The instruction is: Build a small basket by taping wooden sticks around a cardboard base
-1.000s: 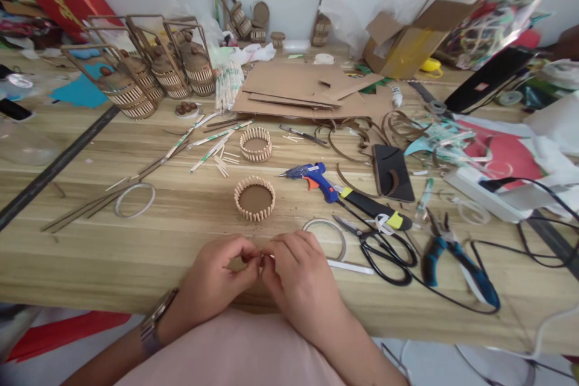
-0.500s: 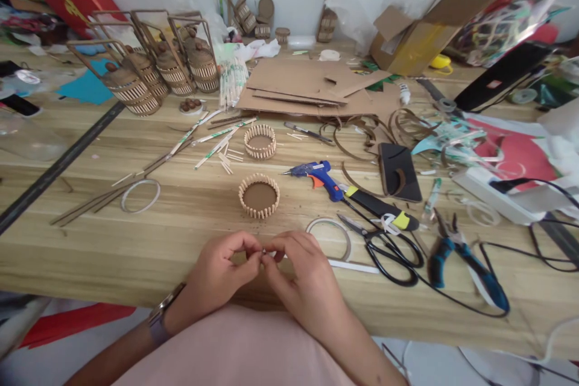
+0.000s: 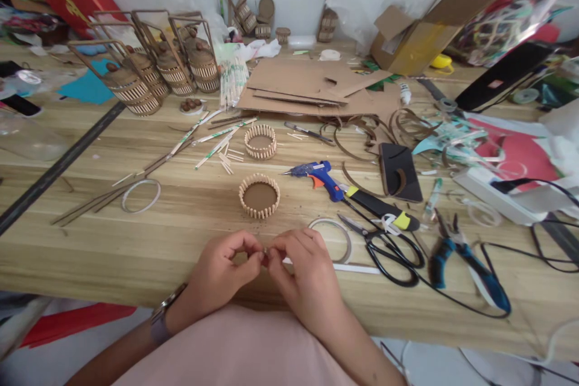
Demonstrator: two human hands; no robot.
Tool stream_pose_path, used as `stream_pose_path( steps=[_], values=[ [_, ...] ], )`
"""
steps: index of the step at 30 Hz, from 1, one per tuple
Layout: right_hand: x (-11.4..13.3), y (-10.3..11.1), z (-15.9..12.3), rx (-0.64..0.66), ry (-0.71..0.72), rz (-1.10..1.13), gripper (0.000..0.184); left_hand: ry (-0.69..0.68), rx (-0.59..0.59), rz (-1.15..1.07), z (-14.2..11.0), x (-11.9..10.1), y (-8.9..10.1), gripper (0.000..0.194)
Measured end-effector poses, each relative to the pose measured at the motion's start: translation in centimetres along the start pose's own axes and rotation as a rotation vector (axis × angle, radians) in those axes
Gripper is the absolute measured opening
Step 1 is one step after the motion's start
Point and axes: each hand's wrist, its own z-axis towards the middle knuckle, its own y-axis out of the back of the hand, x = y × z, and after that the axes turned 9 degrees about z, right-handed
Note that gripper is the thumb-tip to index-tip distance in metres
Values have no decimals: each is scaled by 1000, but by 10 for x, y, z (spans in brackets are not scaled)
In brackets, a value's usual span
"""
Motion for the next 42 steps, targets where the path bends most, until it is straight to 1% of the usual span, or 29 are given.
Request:
stream_pose_path(
  steps=[4, 6, 9, 13, 16, 19, 21, 23, 25, 27, 30, 32, 35, 37, 38, 39, 40, 42],
  values=[
    [-5, -2, -4, -49, -170, 96, 17, 59, 1, -156, -2, 3, 0, 7],
    [-6, -2, -5, -91, -207, 126, 17, 76, -11, -209, -2, 5, 0, 6],
    [-4, 1, -5, -99, -155, 128, 14, 69, -26, -188, 0, 7, -1, 6],
    [1, 3, -3, -18, -53, 126, 7, -16, -35, -40, 3, 4, -2, 6],
    [2, 2, -1, 0, -33, 105, 12, -73, -22, 44, 3, 2, -1, 9],
    [1, 0, -1, -14, -44, 95, 15, -79, -15, 82, 2, 1, 0, 10],
    [1, -2, -2, -28, -93, 89, 15, -68, -20, 78, 1, 1, 1, 10],
    [1, -3, -2, -45, -184, 98, 14, -36, -22, 30, 1, 2, 0, 9],
    [1, -4, -3, -72, -307, 144, 14, 24, -39, -71, 0, 3, 0, 8],
    [0, -3, -3, -111, -423, 231, 16, 97, -87, -193, -2, 4, -1, 7],
    [-4, 3, -3, -208, -549, 407, 22, 202, -218, -368, -3, 6, 0, 9],
    [-10, 12, -4, -316, -634, 546, 23, 266, -311, -488, -2, 6, 3, 12],
    [-24, 33, -6, -548, -819, 801, 21, 339, -433, -635, 2, 4, 10, 16],
    [-35, 52, -8, -685, -948, 992, 16, 354, -498, -699, 4, 2, 16, 18],
    [-40, 61, -9, -745, -996, 1071, 11, 349, -525, -722, 6, 2, 19, 18],
    [-45, 69, -10, -802, -1029, 1122, 5, 341, -551, -739, 6, 1, 22, 18],
    [-50, 77, -11, -862, -1045, 1144, 3, 332, -575, -754, 7, 1, 24, 18],
    [-58, 87, -13, -986, -997, 1129, 10, 309, -617, -782, 7, 2, 29, 17]
  ],
)
